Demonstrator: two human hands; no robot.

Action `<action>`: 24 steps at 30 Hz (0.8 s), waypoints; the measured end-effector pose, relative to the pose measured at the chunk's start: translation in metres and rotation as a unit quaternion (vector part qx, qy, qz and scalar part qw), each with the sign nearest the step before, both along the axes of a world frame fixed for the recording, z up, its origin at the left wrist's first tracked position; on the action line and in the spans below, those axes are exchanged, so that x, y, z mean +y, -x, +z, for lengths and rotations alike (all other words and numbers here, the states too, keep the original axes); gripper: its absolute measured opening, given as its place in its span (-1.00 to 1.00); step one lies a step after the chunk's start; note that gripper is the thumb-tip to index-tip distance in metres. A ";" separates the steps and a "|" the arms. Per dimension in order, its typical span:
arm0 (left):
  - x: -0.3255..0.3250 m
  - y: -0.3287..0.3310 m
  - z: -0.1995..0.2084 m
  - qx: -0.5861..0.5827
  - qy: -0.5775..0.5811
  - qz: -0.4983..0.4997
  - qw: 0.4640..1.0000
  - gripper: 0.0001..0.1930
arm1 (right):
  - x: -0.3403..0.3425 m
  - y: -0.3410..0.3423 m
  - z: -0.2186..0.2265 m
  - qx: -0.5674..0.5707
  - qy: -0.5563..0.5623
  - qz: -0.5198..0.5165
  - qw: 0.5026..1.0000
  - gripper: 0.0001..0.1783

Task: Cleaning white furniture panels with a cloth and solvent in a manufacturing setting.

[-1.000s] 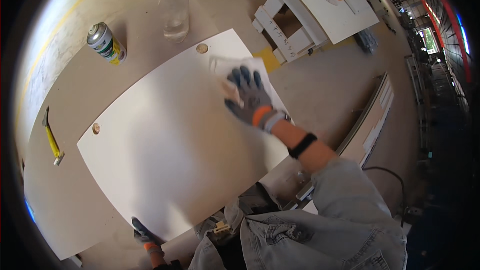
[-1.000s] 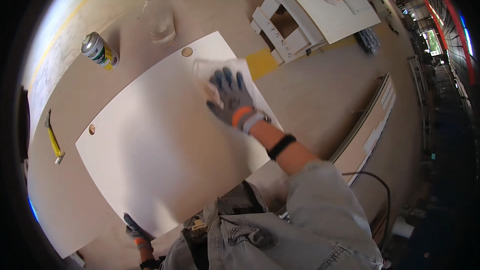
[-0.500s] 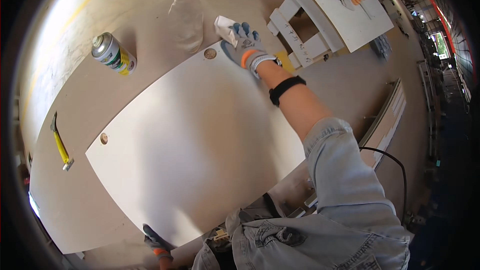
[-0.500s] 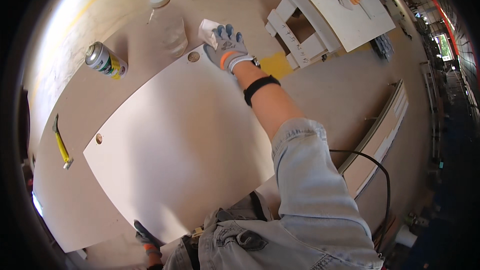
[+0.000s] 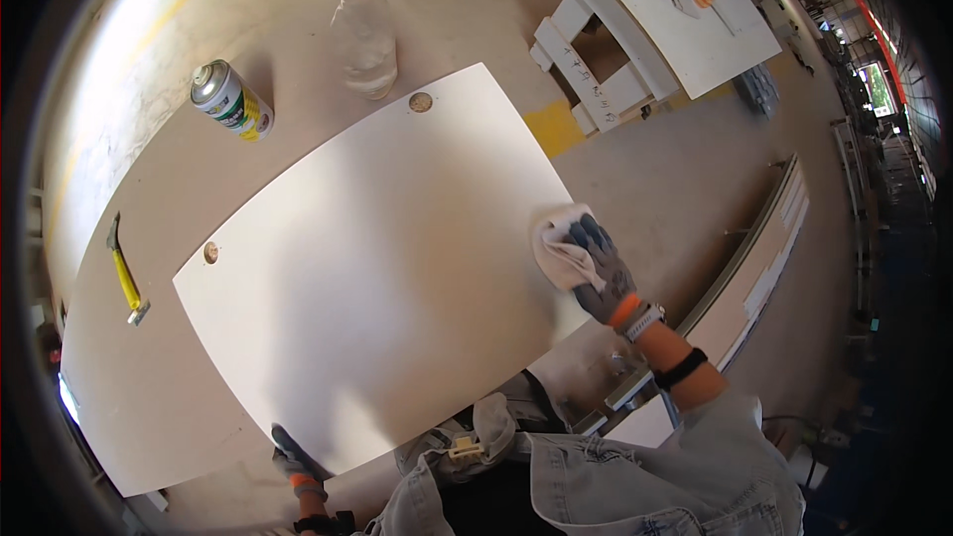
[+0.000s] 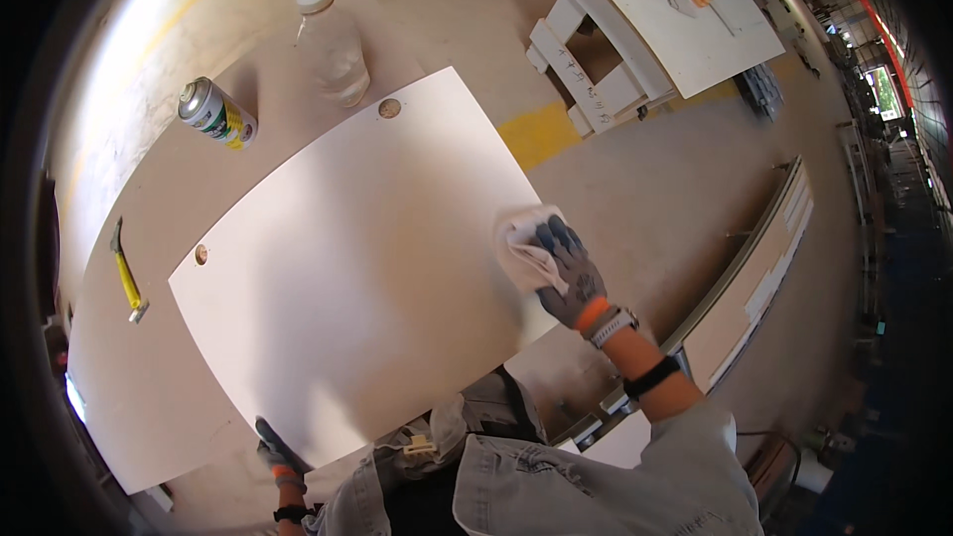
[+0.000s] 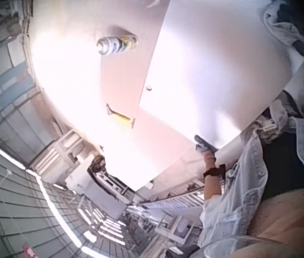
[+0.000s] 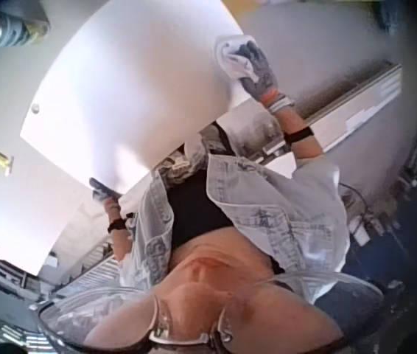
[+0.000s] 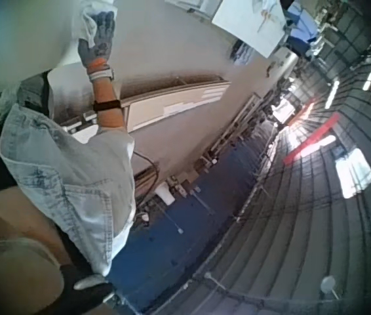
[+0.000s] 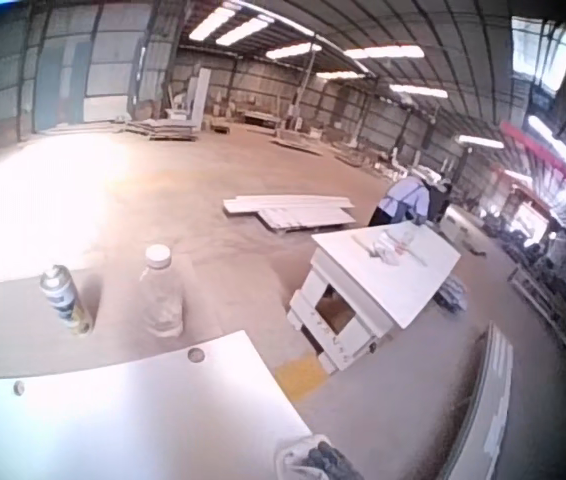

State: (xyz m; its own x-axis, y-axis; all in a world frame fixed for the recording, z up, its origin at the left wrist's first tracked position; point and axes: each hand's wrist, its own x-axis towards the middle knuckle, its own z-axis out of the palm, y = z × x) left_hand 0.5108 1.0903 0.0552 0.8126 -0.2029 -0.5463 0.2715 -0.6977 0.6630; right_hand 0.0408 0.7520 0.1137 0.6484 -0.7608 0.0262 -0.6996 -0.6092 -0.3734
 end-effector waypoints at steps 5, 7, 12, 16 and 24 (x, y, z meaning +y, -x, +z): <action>0.009 0.000 0.002 -0.030 -0.020 -0.032 0.999 -0.25 | 0.046 0.005 -0.008 -0.042 0.031 -0.112 0.992 -0.46; 0.020 0.001 0.001 -0.033 -0.031 -0.023 0.999 -0.24 | 0.058 0.012 -0.020 -0.051 0.058 -0.114 0.990 -0.50; 0.011 0.021 0.005 -0.048 -0.077 0.008 0.996 -0.24 | 0.066 -0.010 -0.008 -0.026 0.045 -0.173 0.984 -0.48; 0.001 0.031 0.002 -0.045 -0.102 0.020 0.994 -0.24 | 0.066 -0.023 -0.008 0.027 0.043 -0.237 0.970 -0.41; 0.000 0.030 -0.002 -0.027 -0.112 0.031 0.993 -0.24 | -0.065 -0.076 -0.014 0.046 0.042 -0.101 0.993 -0.28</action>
